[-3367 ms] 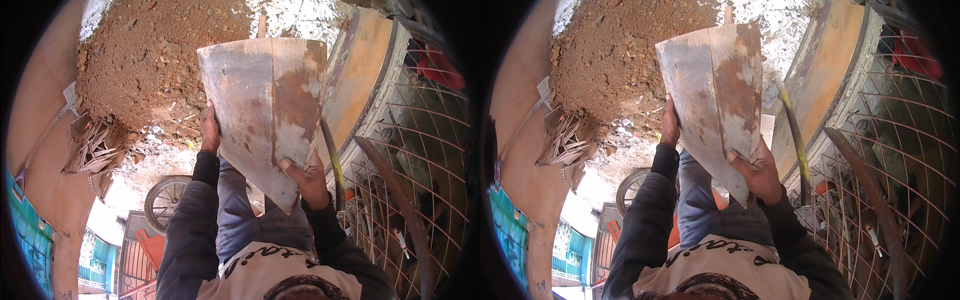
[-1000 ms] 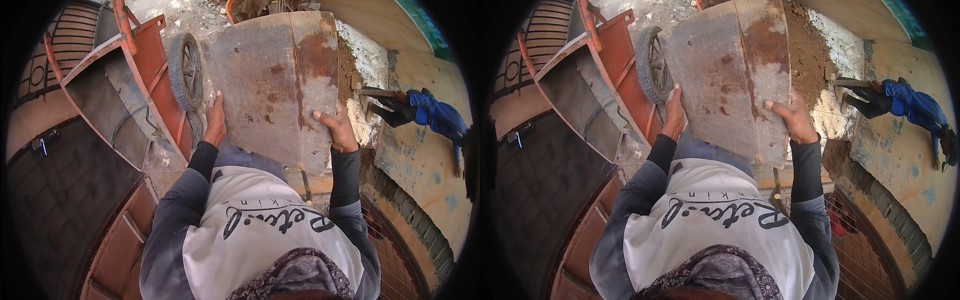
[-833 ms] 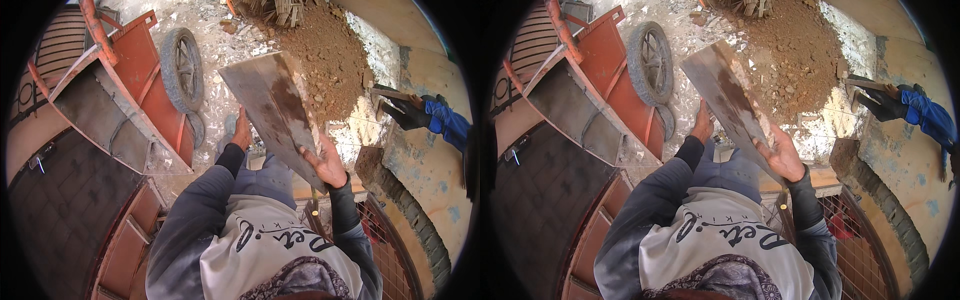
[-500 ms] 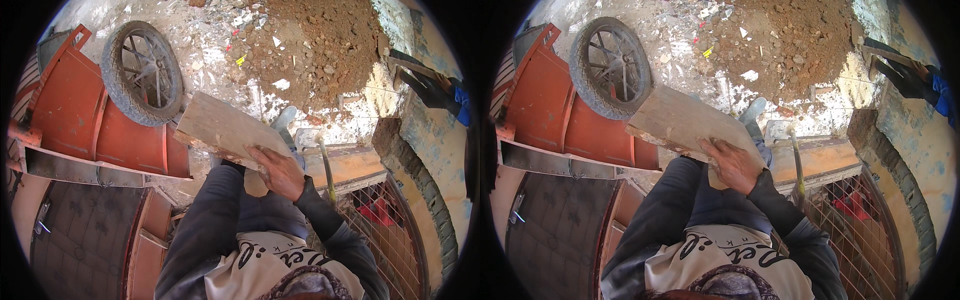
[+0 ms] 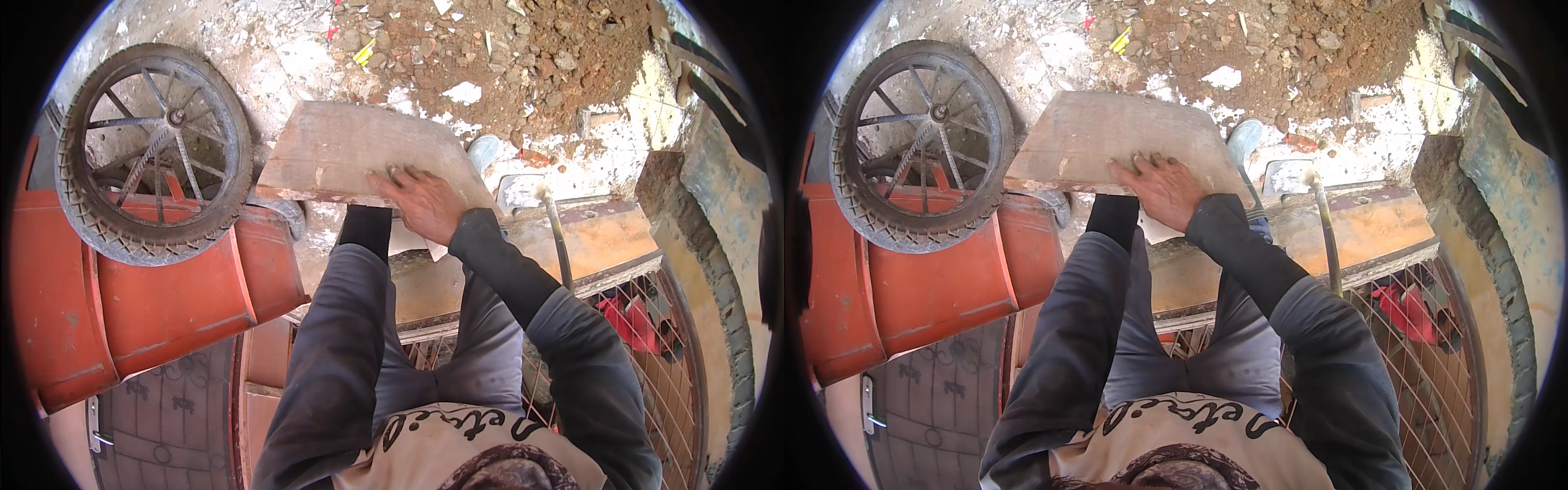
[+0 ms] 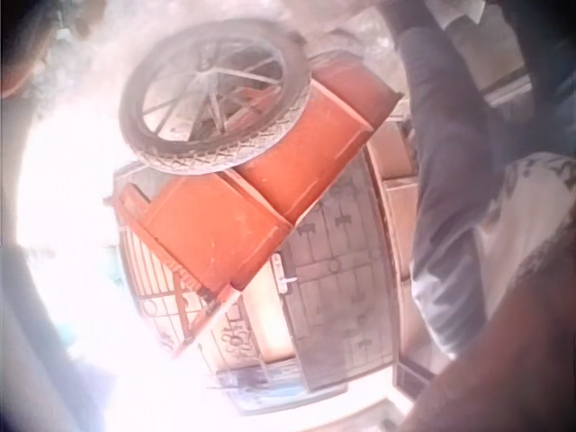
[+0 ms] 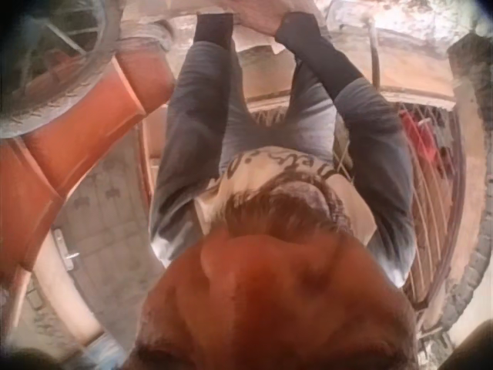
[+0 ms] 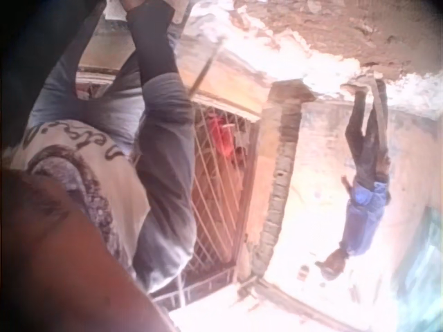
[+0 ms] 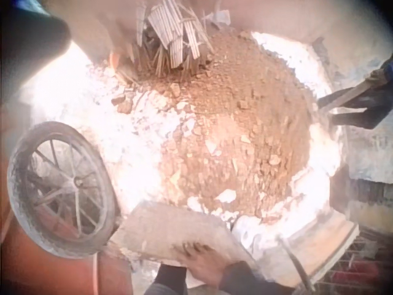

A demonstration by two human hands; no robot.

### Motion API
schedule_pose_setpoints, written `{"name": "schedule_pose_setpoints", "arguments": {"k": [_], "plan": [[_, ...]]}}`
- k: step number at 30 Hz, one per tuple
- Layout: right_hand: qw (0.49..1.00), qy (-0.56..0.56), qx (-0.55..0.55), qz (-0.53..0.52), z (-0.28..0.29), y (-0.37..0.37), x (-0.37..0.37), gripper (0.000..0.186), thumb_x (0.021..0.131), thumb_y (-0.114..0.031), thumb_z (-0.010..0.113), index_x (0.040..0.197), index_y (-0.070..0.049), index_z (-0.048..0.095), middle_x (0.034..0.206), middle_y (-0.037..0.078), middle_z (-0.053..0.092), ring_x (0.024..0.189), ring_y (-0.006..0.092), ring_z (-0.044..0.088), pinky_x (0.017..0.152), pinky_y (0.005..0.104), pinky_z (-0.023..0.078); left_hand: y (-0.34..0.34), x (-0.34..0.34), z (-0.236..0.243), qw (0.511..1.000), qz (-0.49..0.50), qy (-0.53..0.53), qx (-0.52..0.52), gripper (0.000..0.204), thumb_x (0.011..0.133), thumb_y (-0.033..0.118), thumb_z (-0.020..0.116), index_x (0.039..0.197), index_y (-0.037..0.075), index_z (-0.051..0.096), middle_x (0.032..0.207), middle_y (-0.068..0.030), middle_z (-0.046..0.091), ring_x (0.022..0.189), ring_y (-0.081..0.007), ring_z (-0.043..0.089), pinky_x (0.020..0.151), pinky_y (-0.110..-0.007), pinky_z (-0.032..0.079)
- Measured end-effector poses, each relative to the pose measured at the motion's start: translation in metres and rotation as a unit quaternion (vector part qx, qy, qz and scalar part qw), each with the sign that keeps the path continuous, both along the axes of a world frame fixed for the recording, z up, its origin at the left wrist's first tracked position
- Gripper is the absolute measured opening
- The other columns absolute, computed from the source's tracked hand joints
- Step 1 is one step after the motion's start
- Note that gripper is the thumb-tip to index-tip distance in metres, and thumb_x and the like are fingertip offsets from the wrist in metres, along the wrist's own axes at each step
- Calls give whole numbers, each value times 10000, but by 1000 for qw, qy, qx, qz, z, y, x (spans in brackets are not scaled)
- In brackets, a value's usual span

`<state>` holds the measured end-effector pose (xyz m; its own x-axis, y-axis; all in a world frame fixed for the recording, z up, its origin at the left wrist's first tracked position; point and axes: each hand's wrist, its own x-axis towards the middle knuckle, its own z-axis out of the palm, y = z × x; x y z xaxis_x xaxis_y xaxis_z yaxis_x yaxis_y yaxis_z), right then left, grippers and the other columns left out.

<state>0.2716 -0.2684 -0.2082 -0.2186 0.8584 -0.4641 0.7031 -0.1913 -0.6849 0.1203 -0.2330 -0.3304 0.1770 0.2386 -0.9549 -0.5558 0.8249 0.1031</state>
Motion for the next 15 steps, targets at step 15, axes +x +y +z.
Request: {"name": "schedule_pose_setpoints", "arguments": {"k": [15], "plan": [[998,4,-24,-56,-68,28,-3,609,914,-124,545,1503,-225,430,1276,225,597,1109,421,616,905,509,500,51,-37,62,985,-21,144,87,698,1037,484,482,1554,92,224,1398,-144,436,1328,-328,440,1055,-578,429]]}}
